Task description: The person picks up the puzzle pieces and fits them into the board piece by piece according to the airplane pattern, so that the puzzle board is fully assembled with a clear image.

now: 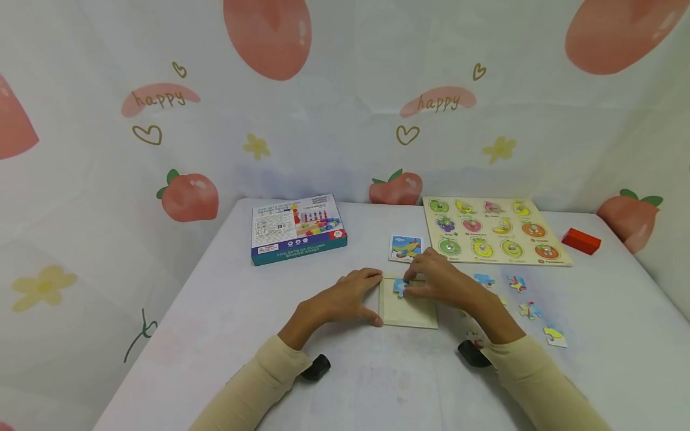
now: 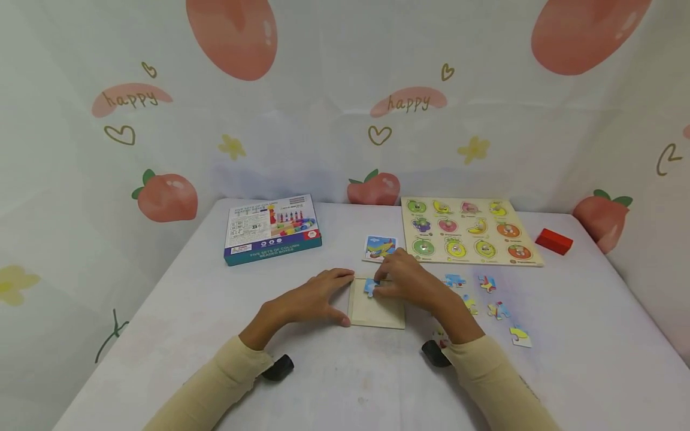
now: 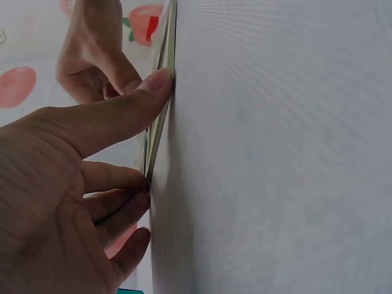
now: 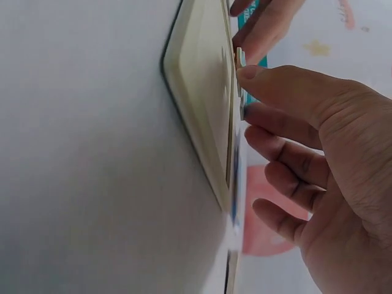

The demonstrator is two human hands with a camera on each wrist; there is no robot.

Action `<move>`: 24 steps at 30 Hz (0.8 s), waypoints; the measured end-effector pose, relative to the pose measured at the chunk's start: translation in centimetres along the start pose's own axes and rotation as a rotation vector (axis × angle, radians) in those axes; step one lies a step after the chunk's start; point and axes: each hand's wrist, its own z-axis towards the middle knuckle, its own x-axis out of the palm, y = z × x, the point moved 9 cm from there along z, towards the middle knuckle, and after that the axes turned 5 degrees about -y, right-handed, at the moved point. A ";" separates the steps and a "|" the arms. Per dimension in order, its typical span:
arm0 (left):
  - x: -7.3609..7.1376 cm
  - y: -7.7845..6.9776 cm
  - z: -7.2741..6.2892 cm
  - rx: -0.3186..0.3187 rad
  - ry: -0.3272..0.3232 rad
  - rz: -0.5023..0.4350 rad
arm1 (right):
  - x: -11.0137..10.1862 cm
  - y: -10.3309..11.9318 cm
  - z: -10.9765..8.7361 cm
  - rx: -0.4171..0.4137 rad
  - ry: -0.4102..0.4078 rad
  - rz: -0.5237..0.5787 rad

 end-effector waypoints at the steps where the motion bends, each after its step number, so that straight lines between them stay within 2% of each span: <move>1: 0.0 0.0 0.0 -0.001 0.000 -0.002 | 0.2 0.1 0.2 -0.010 0.001 -0.002; 8: -0.1 -0.1 -0.1 0.004 -0.004 -0.022 | 0.9 1.3 1.2 -0.088 -0.004 -0.022; 14: 0.0 -0.2 -0.1 0.018 -0.005 -0.019 | 1.1 1.7 1.4 -0.106 0.005 -0.051; 24: 0.0 -0.1 -0.1 0.022 -0.010 -0.010 | 0.8 1.9 1.2 -0.101 0.005 -0.009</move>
